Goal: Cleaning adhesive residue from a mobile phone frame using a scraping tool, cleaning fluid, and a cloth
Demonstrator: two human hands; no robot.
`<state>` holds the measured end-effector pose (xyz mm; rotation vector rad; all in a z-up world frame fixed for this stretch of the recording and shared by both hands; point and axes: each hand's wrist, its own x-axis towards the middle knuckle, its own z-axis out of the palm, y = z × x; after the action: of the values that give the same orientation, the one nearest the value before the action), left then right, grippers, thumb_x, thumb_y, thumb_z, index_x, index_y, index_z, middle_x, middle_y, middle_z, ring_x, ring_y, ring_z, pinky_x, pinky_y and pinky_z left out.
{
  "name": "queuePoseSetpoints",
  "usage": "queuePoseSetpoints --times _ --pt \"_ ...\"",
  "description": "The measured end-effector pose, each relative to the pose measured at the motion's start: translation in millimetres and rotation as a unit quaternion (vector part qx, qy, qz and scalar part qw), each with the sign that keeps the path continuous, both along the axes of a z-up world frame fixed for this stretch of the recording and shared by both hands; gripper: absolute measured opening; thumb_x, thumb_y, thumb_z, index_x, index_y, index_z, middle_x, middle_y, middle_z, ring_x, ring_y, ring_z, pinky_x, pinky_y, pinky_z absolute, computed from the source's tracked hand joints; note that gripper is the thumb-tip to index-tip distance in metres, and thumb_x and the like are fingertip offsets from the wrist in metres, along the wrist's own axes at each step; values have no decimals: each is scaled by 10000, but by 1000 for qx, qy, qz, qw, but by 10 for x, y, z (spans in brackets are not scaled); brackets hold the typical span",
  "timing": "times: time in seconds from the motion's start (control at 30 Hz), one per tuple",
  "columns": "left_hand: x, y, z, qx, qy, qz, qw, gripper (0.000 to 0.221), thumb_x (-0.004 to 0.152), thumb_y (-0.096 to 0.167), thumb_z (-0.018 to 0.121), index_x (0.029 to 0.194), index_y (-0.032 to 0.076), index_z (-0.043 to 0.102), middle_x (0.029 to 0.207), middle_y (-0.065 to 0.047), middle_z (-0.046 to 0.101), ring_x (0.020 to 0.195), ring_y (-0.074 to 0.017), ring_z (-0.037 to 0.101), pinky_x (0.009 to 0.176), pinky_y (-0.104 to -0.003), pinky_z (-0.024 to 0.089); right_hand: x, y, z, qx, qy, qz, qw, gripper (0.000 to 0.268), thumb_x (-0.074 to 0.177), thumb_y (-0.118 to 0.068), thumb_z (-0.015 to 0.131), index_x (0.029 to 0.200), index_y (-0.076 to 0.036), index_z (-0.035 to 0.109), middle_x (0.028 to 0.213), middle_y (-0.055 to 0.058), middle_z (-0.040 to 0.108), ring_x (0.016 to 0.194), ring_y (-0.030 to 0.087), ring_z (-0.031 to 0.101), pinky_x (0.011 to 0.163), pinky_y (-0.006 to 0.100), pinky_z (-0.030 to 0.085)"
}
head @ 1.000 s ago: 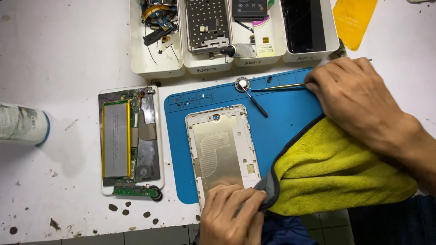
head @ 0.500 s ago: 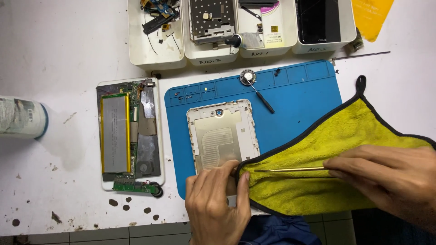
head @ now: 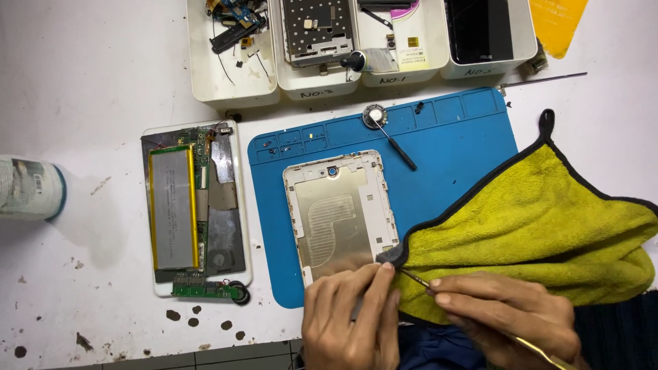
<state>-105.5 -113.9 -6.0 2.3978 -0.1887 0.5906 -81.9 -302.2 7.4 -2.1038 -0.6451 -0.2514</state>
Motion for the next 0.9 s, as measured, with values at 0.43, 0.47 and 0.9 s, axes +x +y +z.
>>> queuePoseSetpoints --times 0.43,0.47,0.9 --pt "-185 -13 -214 30 19 -25 999 230 1014 284 596 1038 138 773 1195 -87 739 1109 -279 699 971 -470 497 -196 153 -93 -7 57 34 998 211 958 -167 542 1018 -41 700 1164 189 774 1152 309 806 1027 382 662" --pt "-184 -8 -213 31 19 -25 999 230 1014 284 596 1038 138 773 1195 -87 739 1109 -279 699 971 -470 497 -190 175 -86 -6 57 35 998 211 958 -167 542 1018 -41 700 1164 189 774 1152 309 806 1027 382 662" --pt "-157 6 -265 36 7 -26 999 274 1034 313 564 1032 128 766 1206 -98 729 1094 -251 695 983 -448 475 -138 52 -126 -31 89 103 990 219 946 -56 566 1152 -9 622 1338 248 681 1320 373 689 1127 455 587"
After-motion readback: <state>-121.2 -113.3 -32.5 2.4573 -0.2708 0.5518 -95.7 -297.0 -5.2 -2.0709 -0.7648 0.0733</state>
